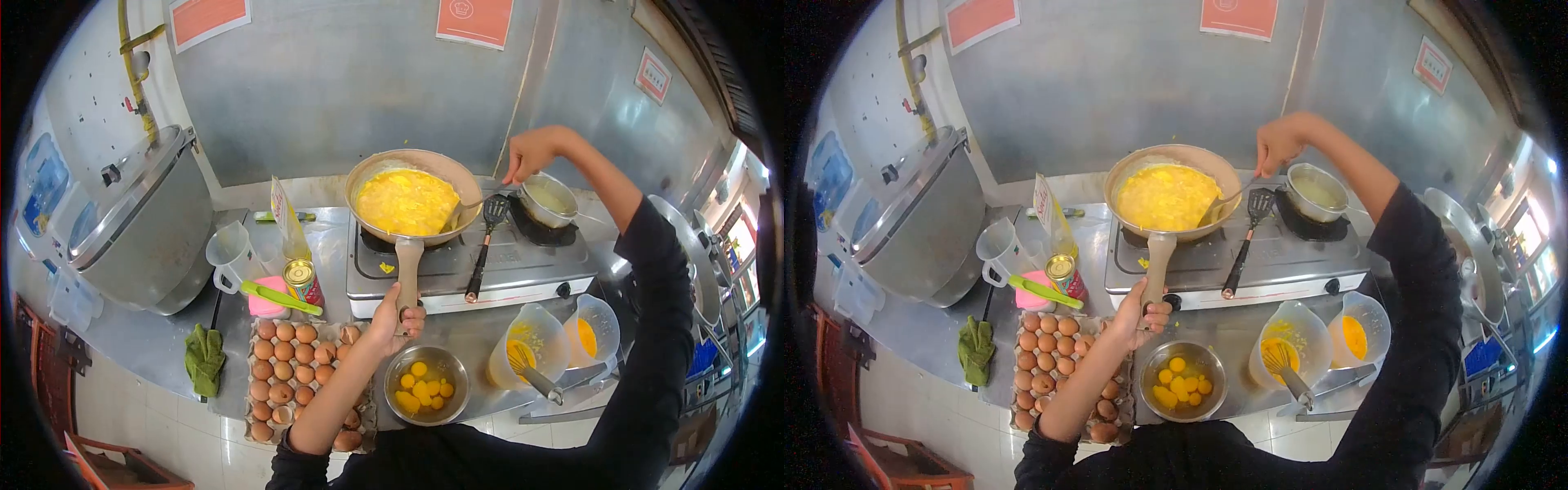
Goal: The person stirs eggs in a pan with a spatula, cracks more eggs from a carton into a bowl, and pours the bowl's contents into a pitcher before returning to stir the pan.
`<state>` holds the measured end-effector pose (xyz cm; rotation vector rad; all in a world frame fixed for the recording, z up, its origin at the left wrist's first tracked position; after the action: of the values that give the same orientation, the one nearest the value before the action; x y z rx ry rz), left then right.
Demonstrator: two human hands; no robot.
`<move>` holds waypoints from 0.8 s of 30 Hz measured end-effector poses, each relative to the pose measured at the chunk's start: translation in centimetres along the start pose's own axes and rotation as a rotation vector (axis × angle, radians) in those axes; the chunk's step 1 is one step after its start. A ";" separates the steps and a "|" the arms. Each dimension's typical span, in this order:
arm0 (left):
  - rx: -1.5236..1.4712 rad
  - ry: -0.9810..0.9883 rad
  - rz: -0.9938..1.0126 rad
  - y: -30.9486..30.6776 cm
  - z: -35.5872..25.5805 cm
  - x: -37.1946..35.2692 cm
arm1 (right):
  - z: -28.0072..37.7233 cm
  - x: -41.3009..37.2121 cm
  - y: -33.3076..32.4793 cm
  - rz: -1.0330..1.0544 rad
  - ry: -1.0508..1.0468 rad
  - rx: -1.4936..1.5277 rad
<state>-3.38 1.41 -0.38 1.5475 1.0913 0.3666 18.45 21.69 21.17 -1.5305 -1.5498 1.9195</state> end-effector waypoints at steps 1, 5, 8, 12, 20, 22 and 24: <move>0.007 -0.001 -0.002 0.1 0.0 -0.1 | 0.5 -0.3 0.0 -0.058 -0.054 0.013; 0.010 0.007 -0.048 0.6 0.2 -0.4 | 1.5 -0.4 0.0 -0.088 -0.102 0.017; 0.007 0.010 -0.062 0.5 0.1 -0.5 | 1.8 0.5 0.6 -0.082 -0.110 0.096; 0.007 0.001 -0.036 0.4 0.0 -0.3 | 3.7 3.2 2.2 -0.164 -0.261 0.167; 0.011 -0.007 -0.086 0.6 0.0 -0.4 | 10.3 9.0 2.3 -0.469 -0.008 -0.042; 0.013 0.002 -0.082 0.7 0.1 -0.4 | 10.2 10.6 3.1 -0.612 0.156 -0.178; 0.006 0.002 -0.079 0.7 0.1 -0.3 | 8.3 12.4 3.0 -0.560 0.096 -0.170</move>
<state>-3.15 1.12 0.36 1.5045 1.1522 0.3116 7.69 24.54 10.89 -1.0624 -1.8829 1.4133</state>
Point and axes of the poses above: each hand's wrist, its own x-axis towards the middle knuckle, its own y-axis out of the palm, z = x × y, the point moved 2 cm from there along x, towards the middle knuckle, and after that the axes turned 8 degrees about -x, right-handed, at the moved point
